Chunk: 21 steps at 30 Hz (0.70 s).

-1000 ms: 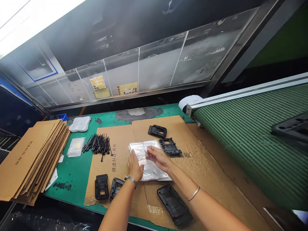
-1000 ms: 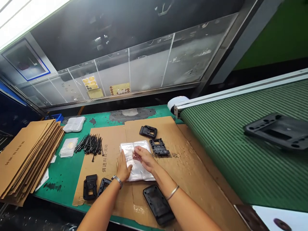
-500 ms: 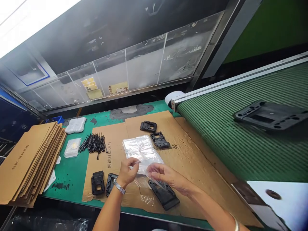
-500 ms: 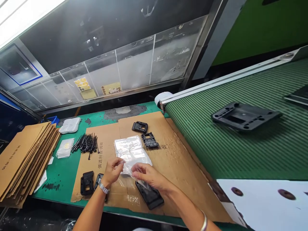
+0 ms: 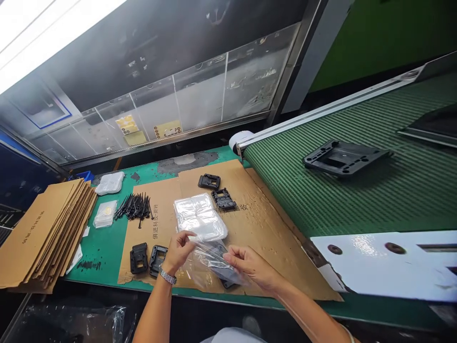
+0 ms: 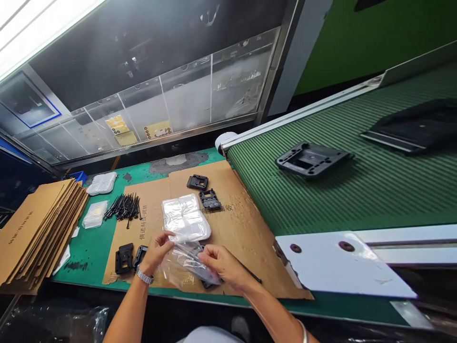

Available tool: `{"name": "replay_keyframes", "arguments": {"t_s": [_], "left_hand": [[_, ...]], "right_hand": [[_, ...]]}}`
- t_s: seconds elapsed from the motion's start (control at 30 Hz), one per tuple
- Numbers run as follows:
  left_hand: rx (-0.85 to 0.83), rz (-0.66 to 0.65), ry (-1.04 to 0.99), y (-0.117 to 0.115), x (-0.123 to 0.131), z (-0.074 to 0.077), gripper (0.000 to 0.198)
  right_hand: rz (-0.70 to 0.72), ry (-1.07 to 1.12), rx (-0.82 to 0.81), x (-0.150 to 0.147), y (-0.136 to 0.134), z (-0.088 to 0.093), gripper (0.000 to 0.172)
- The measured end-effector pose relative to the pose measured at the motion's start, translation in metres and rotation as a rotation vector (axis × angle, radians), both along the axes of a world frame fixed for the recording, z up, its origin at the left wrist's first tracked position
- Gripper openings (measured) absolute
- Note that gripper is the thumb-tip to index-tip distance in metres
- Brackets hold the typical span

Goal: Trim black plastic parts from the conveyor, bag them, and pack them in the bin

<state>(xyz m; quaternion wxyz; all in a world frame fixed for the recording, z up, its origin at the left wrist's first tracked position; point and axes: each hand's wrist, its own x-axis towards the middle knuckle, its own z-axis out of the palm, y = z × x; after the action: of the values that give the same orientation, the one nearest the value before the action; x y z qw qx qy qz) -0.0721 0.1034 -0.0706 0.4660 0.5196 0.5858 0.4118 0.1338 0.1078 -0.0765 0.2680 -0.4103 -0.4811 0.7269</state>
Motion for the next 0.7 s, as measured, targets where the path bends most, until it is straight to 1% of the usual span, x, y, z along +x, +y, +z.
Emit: {"name": "replay_keyframes", "arguments": {"t_s": [0.07, 0.1, 0.13, 0.17, 0.2, 0.23, 0.27, 0.3, 0.33, 0.37, 0.4, 0.43, 0.47, 0.53, 0.57, 0.6, 0.63, 0.7], "left_hand": [[0.137, 0.147, 0.108, -0.01, 0.007, 0.007, 0.038], [0.212, 0.23, 0.18, -0.016, 0.012, 0.011, 0.037], [0.263, 0.28, 0.239, -0.022, 0.018, 0.014, 0.03], [0.273, 0.279, 0.264, -0.029, 0.026, 0.017, 0.023], [0.23, 0.216, 0.229, -0.035, 0.035, 0.018, 0.021], [0.142, 0.11, 0.134, -0.041, 0.043, 0.017, 0.024], [0.044, 0.013, -0.002, -0.045, 0.052, 0.016, 0.027], [-0.042, -0.048, -0.143, -0.049, 0.059, 0.012, 0.029], [-0.113, -0.073, -0.278, -0.052, 0.065, 0.008, 0.031], [-0.162, -0.055, -0.396, -0.054, 0.069, 0.004, 0.033], [-0.195, 0.008, -0.511, -0.055, 0.07, -0.001, 0.033], [-0.215, 0.099, -0.619, -0.056, 0.07, -0.005, 0.033], [-0.227, 0.202, -0.718, -0.057, 0.068, -0.009, 0.033], [-0.24, 0.395, -0.858, -0.06, 0.061, -0.016, 0.034], [-0.248, 0.455, -0.9, -0.061, 0.059, -0.019, 0.034], [-0.25, 0.478, -0.909, -0.062, 0.057, -0.022, 0.034], [-0.248, 0.484, -0.867, -0.063, 0.057, -0.026, 0.033], [-0.229, 0.526, -0.705, -0.062, 0.06, -0.034, 0.032]], "right_hand": [[-0.053, -0.026, 0.067, 0.0, -0.004, -0.002, 0.052], [-0.062, -0.024, 0.107, 0.0, -0.005, -0.002, 0.052], [-0.059, -0.018, 0.152, 0.0, -0.007, -0.001, 0.049], [-0.048, -0.019, 0.2, -0.001, -0.008, 0.0, 0.047], [-0.036, -0.038, 0.244, -0.003, -0.01, 0.002, 0.043], [-0.015, -0.075, 0.282, -0.004, -0.012, 0.004, 0.04], [0.004, -0.12, 0.313, -0.005, -0.014, 0.005, 0.036], [0.024, -0.162, 0.335, -0.007, -0.016, 0.006, 0.033], [0.046, -0.192, 0.35, -0.007, -0.017, 0.006, 0.031], [0.076, -0.207, 0.362, -0.008, -0.019, 0.005, 0.03], [0.114, -0.197, 0.357, -0.007, -0.019, 0.003, 0.03], [0.14, -0.17, 0.326, -0.007, -0.019, 0.001, 0.032], [0.132, -0.139, 0.271, -0.005, -0.018, -0.001, 0.034], [0.034, -0.087, 0.141, -0.003, -0.014, -0.007, 0.038], [-0.043, -0.072, 0.088, -0.003, -0.012, -0.01, 0.039], [-0.121, -0.068, 0.057, -0.004, -0.01, -0.012, 0.039], [-0.18, -0.071, 0.055, -0.007, -0.009, -0.015, 0.038], [-0.222, -0.075, 0.08, -0.015, -0.009, -0.02, 0.036]]}}
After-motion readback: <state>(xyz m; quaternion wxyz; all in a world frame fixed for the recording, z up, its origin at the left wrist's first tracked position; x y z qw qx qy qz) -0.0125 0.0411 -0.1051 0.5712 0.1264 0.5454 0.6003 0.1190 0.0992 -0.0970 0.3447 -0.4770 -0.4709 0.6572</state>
